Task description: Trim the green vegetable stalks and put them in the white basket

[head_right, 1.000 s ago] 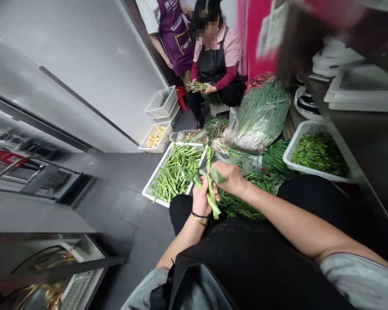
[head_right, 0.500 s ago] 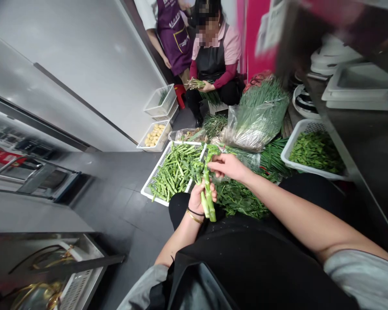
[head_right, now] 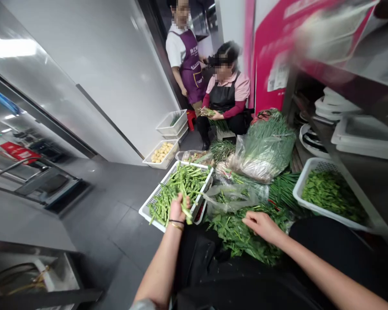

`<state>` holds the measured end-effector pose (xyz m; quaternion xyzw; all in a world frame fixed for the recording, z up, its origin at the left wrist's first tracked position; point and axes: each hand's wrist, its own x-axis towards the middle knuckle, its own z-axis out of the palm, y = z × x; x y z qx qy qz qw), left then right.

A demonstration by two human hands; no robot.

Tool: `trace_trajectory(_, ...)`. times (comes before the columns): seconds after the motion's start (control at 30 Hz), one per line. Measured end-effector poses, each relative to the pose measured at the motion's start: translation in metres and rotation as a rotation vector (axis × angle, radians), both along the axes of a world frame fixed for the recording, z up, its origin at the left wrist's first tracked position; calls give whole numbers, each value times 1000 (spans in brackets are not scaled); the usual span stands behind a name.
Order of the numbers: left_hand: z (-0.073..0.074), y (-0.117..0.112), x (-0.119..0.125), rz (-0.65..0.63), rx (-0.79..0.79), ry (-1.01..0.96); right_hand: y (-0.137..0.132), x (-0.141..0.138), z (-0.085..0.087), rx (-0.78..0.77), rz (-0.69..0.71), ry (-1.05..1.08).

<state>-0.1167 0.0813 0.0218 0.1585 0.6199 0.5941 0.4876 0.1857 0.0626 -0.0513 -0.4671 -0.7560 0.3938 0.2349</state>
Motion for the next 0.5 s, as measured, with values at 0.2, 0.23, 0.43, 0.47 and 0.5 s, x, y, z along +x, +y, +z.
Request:
trace_trajectory(0.2, 28, 23, -97, 42, -147, 208, 5, 26, -21, 34, 97, -207)
trace_trajectory(0.23, 32, 22, -100, 15, -159, 231, 8, 24, -15, 19, 116, -199)
trace_trajectory(0.43, 30, 9, -19, -394, -170, 168, 32, -32, 58, -213, 84, 185)
trace_trajectory(0.47, 26, 3, 4, -526, -178, 117, 35, -43, 70, -236, 88, 245)
trace_trajectory(0.5, 22, -4, 27, -803, -125, 8, 38, -53, 80, -233, 108, 296)
